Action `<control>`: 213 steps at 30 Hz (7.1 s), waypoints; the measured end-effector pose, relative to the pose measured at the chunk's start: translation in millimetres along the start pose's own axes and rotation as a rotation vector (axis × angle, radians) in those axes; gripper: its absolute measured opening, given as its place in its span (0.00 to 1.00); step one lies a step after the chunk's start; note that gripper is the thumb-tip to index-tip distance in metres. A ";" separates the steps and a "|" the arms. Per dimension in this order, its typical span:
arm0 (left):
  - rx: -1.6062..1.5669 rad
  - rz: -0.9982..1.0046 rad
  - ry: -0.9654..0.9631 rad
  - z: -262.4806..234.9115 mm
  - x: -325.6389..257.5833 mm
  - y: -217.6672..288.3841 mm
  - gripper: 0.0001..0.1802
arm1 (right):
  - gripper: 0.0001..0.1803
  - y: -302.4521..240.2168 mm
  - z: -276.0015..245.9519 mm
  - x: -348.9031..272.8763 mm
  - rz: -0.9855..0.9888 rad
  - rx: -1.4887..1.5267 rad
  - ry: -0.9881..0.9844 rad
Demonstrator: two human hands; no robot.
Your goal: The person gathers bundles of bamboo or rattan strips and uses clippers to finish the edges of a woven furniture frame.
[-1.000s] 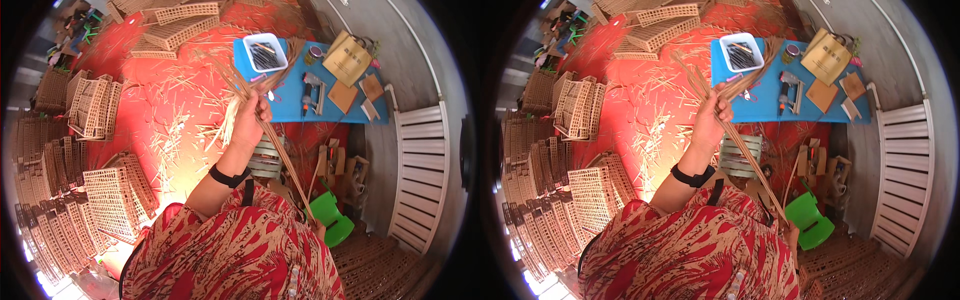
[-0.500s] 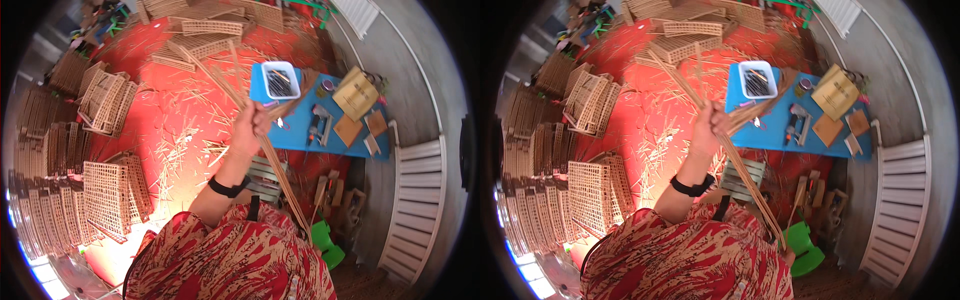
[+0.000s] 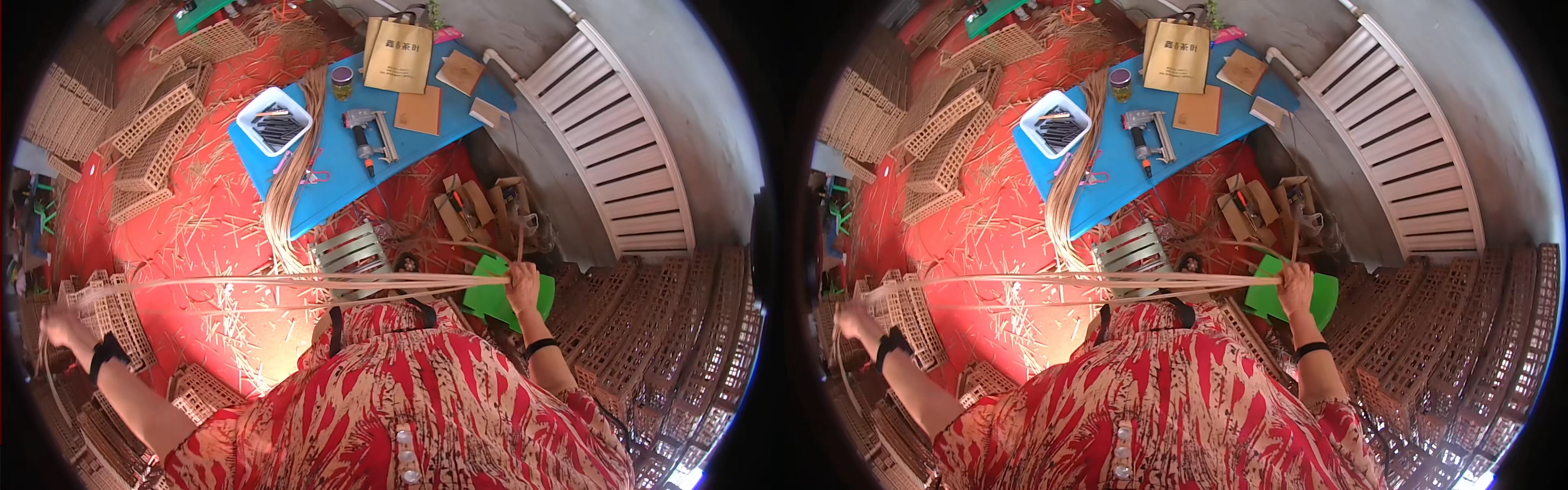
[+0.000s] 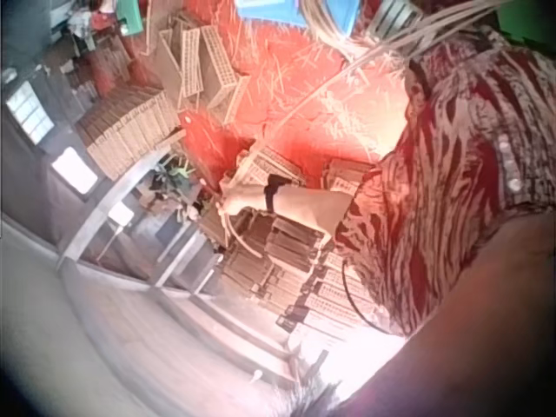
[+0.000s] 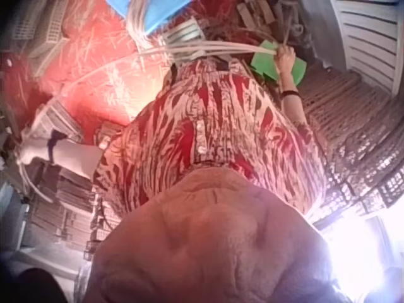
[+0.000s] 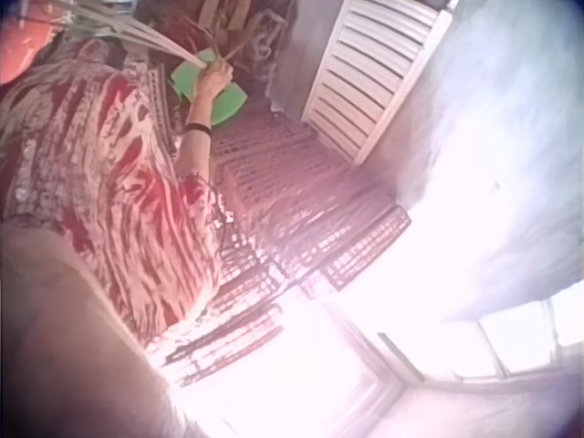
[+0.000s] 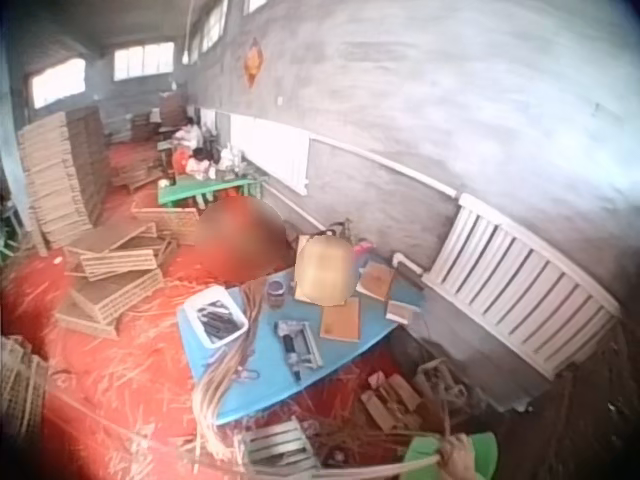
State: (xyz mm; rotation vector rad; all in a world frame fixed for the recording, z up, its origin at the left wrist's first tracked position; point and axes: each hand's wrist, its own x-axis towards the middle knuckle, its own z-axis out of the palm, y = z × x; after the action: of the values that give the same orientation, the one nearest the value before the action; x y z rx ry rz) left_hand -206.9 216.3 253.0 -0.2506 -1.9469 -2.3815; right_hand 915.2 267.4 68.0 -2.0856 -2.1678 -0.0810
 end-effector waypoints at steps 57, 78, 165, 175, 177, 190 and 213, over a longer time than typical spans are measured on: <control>-0.242 -0.379 -0.828 133.8 -417.6 20.9 0.14 | 0.19 -135.9 22.6 46.9 0.092 0.650 -0.091; -0.034 -0.410 -1.297 259.4 -502.8 15.3 0.13 | 0.11 -119.3 0.7 5.5 0.629 0.825 0.017; 0.315 -0.053 -1.295 693.6 -519.2 -60.3 0.21 | 0.36 -56.0 166.8 854.4 0.204 0.691 0.469; 0.149 0.078 -1.354 831.9 -584.1 -91.8 0.22 | 0.29 -79.6 163.1 653.0 0.594 1.334 -0.335; 0.065 0.018 -1.657 849.4 -623.5 -86.1 0.21 | 0.28 -102.4 102.7 649.1 0.479 1.453 -0.200; -0.522 1.145 -2.234 837.1 -811.5 28.0 0.25 | 0.19 -162.1 -67.6 640.2 0.085 0.942 0.580; 0.235 1.375 -2.599 946.3 -865.3 -311.0 0.13 | 0.09 -255.5 79.7 94.8 1.516 1.563 2.185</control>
State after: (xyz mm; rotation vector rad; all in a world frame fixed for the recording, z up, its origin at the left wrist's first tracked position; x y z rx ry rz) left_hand 685.9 1152.7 -5.5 2.7450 0.3047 -0.1692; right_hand 652.4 361.0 15.1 -0.6689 0.7363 -0.1960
